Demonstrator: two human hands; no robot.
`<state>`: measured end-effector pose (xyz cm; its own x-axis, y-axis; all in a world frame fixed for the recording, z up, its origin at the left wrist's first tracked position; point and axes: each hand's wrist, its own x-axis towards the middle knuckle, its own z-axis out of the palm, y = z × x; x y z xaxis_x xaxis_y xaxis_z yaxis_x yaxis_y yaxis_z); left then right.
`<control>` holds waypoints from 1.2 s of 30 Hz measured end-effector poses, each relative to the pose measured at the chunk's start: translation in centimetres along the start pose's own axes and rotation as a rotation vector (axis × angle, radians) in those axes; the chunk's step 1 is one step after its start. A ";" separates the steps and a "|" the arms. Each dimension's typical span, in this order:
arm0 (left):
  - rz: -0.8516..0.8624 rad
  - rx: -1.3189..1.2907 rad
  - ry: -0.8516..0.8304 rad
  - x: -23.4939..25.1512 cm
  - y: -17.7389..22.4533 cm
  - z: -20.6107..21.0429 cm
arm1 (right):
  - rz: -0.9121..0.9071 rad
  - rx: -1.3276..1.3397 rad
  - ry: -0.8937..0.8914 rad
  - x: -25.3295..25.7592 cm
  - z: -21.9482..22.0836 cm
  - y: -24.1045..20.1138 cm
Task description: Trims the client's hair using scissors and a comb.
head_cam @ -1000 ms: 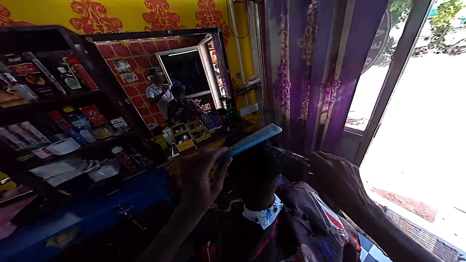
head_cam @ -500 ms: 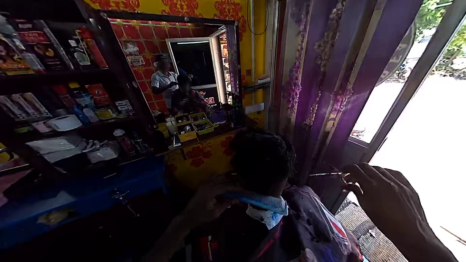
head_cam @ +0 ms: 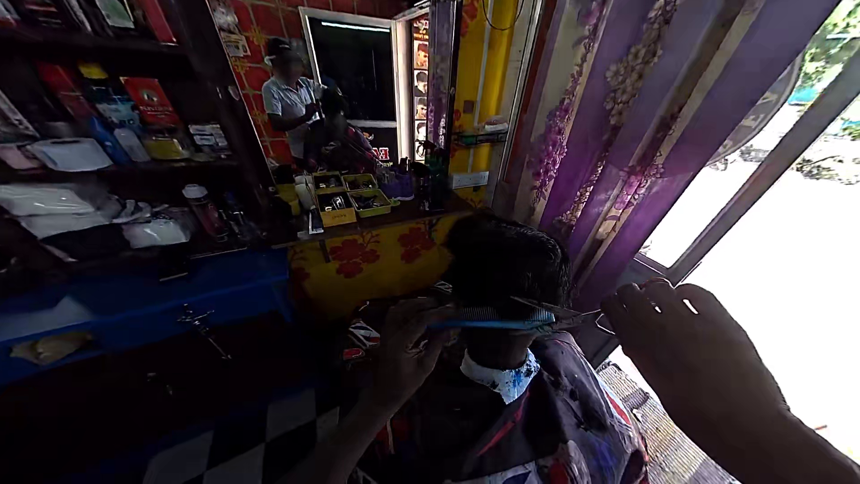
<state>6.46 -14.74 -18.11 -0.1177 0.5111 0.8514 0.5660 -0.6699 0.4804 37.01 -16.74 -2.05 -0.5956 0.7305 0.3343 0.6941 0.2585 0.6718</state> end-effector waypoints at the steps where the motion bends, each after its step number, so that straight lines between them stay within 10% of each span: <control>1: 0.005 0.005 0.010 0.0 0.0 0.1 | 0.003 -0.007 0.001 0.2 -0.2 -0.3; 36: 0.095 -0.043 0.045 2.7 -0.2 0.3 | 0.024 -0.083 -0.048 0.9 -2.7 -0.8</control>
<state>6.33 -13.08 -15.96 -0.1026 0.4200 0.9017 0.5407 -0.7373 0.4049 34.82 -17.94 -0.51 -0.5573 0.7660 0.3203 0.6712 0.1885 0.7169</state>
